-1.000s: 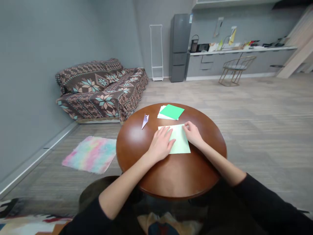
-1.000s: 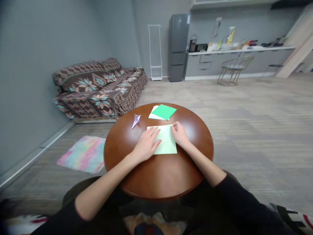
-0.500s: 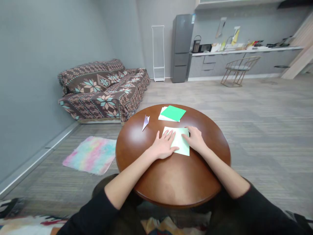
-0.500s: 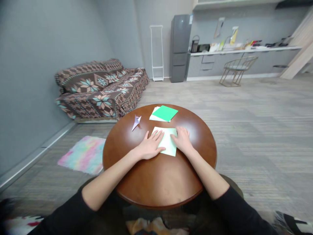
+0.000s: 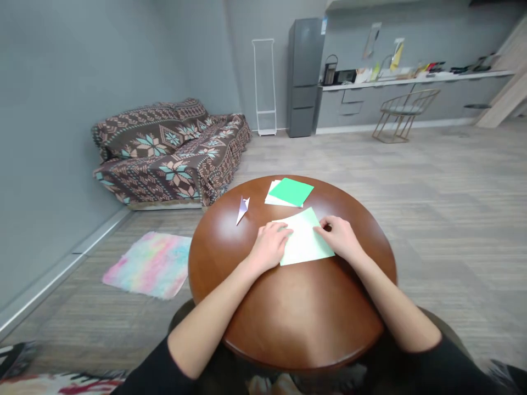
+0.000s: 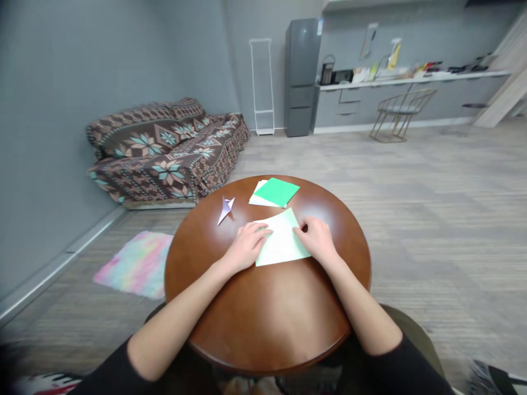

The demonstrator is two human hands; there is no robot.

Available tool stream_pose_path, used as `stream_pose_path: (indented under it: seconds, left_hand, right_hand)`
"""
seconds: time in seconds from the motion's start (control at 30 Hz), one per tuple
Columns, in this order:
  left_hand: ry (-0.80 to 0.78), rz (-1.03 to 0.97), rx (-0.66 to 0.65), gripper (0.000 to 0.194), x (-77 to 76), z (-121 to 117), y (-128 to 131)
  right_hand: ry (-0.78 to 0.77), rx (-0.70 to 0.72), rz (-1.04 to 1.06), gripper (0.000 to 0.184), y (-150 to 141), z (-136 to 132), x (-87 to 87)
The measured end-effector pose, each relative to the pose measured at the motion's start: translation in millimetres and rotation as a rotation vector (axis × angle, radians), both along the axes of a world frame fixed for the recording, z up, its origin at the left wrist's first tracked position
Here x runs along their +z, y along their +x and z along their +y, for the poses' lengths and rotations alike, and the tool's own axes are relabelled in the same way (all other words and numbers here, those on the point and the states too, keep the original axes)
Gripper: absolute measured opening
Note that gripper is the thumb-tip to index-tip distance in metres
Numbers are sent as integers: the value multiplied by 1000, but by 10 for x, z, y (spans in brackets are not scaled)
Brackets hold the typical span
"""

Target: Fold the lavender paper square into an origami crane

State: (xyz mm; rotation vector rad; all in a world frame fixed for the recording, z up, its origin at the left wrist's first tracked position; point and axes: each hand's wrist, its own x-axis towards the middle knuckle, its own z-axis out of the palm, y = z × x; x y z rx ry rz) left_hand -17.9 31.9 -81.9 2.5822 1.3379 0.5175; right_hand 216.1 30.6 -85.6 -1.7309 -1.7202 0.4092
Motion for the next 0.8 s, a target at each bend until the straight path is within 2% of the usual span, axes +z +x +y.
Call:
stream_pose_path:
  seconds: [0.13, 0.2, 0.3, 0.37, 0.43, 0.5, 0.63, 0.8]
  left_hand:
    - [7, 3, 66, 39, 11, -20, -18]
    - [17, 9, 61, 39, 19, -54, 1]
    - [28, 36, -30, 40, 36, -90, 20]
    - [15, 57, -85, 44, 54, -104, 20]
    - [-15, 63, -109, 46, 73, -112, 17]
    - [-46, 46, -110, 47, 82, -115, 15]
    - [-16, 27, -74, 48, 60, -97, 5]
    - [-14, -3, -62, 40, 51, -52, -38]
  right_hand:
    - [-21, -43, 88, 23, 102, -33, 80]
    - [-21, -20, 177, 31, 104, -62, 112]
    - [-65, 128, 464, 46, 55, -118, 163]
    - [-56, 261, 582, 48, 4, -160, 187]
    - [-1, 352, 512, 38, -53, -203, 190]
    - [46, 398, 339, 30, -105, -242, 172]
    - [34, 469, 109, 41, -139, -277, 109]
    - [-44, 502, 75, 48, -10, -252, 31]
